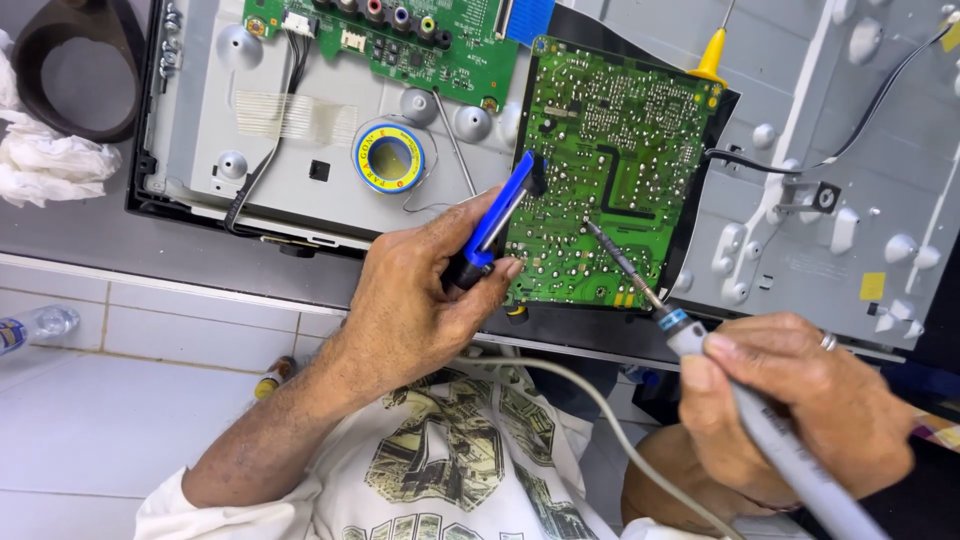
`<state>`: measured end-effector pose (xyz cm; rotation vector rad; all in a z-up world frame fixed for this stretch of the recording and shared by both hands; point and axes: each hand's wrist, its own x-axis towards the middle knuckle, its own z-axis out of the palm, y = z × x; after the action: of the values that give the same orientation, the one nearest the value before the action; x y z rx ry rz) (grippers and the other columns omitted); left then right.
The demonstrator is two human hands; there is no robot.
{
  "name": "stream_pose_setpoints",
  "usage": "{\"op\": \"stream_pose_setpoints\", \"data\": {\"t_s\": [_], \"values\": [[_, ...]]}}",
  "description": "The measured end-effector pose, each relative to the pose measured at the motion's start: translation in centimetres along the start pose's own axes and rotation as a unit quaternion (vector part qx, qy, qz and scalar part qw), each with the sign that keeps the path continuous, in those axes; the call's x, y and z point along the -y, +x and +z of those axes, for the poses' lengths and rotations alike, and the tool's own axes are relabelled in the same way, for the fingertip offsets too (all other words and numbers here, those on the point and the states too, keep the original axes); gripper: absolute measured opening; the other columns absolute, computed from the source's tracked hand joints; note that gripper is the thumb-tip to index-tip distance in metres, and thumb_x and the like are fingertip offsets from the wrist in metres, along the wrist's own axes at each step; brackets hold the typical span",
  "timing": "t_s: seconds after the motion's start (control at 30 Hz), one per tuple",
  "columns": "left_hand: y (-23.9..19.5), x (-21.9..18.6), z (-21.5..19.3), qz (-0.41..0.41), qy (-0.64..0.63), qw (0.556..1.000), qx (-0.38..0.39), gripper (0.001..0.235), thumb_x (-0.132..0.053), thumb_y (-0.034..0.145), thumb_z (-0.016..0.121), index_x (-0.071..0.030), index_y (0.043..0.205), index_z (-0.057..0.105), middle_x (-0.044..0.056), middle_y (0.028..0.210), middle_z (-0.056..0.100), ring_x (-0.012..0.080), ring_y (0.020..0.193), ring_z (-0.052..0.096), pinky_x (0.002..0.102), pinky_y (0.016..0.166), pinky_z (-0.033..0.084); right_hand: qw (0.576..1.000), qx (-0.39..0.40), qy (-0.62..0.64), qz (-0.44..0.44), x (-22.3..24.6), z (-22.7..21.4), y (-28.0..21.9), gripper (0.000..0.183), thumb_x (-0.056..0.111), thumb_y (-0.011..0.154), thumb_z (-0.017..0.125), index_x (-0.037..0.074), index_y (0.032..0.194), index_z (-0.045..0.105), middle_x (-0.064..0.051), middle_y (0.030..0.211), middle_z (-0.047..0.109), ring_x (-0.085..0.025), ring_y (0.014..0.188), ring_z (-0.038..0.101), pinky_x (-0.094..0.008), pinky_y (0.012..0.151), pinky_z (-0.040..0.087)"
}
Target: The person uses a soldering iron and a blue flashlight to work on a green circuit board. They apply heat to various points on the board while illuminating the area, then switch to a screwdriver to manipulate components on the board.
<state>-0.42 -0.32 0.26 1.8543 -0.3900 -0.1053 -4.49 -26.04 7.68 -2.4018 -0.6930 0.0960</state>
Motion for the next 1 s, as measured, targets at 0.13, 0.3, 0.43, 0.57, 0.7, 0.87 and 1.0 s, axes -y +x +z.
{"op": "stream_pose_setpoints", "data": {"t_s": [0.13,0.3,0.43,0.57,0.7,0.87,1.0], "values": [[-0.2,0.4,0.0,-0.018,0.017,1.000,0.006,0.049,-0.022,0.092,0.063,-0.013,0.139,0.052,-0.004,0.079,0.061,0.0107,0.048,0.043,0.026,0.054,0.043,0.993,0.044,0.091,0.065,-1.3,0.4,-0.5,0.032,0.010,0.087,0.047,0.011,0.056,0.037,0.003,0.054,0.023,-0.013,0.039,0.023,-0.031,0.039,0.023],[-0.1,0.5,-0.1,-0.026,0.022,0.999,0.010,0.048,-0.023,0.090,0.063,-0.011,0.136,0.054,-0.003,0.072,0.065,0.0125,0.048,0.048,0.027,0.054,0.045,0.898,-0.403,0.152,0.092,-3.0,3.3,-1.5,0.020,-0.002,0.089,0.064,-0.004,0.083,0.045,-0.019,0.067,0.049,-0.026,0.058,0.056,-0.035,0.059,0.044],[-0.2,0.6,0.0,-0.015,0.025,1.000,0.004,0.047,-0.023,0.092,0.062,-0.011,0.136,0.053,-0.003,0.076,0.067,0.0123,0.048,0.049,0.027,0.056,0.046,0.911,-0.355,0.159,0.134,-3.1,0.9,-1.6,0.015,-0.003,0.092,0.066,-0.005,0.092,0.050,-0.023,0.086,0.057,-0.024,0.070,0.059,-0.028,0.064,0.048],[-0.2,0.5,-0.1,-0.026,0.024,0.999,0.003,0.047,-0.023,0.091,0.063,-0.012,0.136,0.054,-0.003,0.070,0.063,0.0112,0.046,0.050,0.027,0.053,0.046,0.976,-0.132,0.070,0.156,-1.1,-3.2,1.0,0.015,-0.002,0.093,0.061,-0.010,0.100,0.049,-0.023,0.090,0.061,-0.026,0.080,0.062,-0.030,0.076,0.048],[-0.2,0.6,-0.1,-0.024,0.025,0.999,0.005,0.048,-0.024,0.091,0.062,-0.011,0.136,0.053,-0.002,0.069,0.064,0.0119,0.047,0.052,0.028,0.053,0.046,0.999,0.048,-0.022,0.003,1.5,-5.1,5.3,0.017,0.004,0.078,0.066,-0.006,0.083,0.053,-0.016,0.073,0.065,-0.023,0.059,0.065,-0.028,0.059,0.053],[-0.3,0.7,0.0,-0.022,0.030,0.999,0.005,0.048,-0.026,0.092,0.061,-0.013,0.137,0.053,-0.002,0.072,0.066,0.0124,0.046,0.053,0.028,0.054,0.046,0.991,0.051,-0.112,-0.048,5.4,-3.9,6.1,0.012,0.005,0.079,0.070,-0.005,0.082,0.063,-0.015,0.073,0.066,-0.024,0.058,0.061,-0.032,0.058,0.051],[-0.3,0.9,0.1,-0.017,0.033,0.999,0.001,0.048,-0.026,0.092,0.061,-0.013,0.137,0.052,-0.003,0.076,0.068,0.0133,0.045,0.052,0.029,0.055,0.046,0.986,-0.011,-0.151,-0.070,7.7,-1.7,6.1,0.012,-0.005,0.080,0.072,-0.011,0.072,0.064,-0.021,0.067,0.064,-0.028,0.053,0.058,-0.034,0.055,0.050]]}}
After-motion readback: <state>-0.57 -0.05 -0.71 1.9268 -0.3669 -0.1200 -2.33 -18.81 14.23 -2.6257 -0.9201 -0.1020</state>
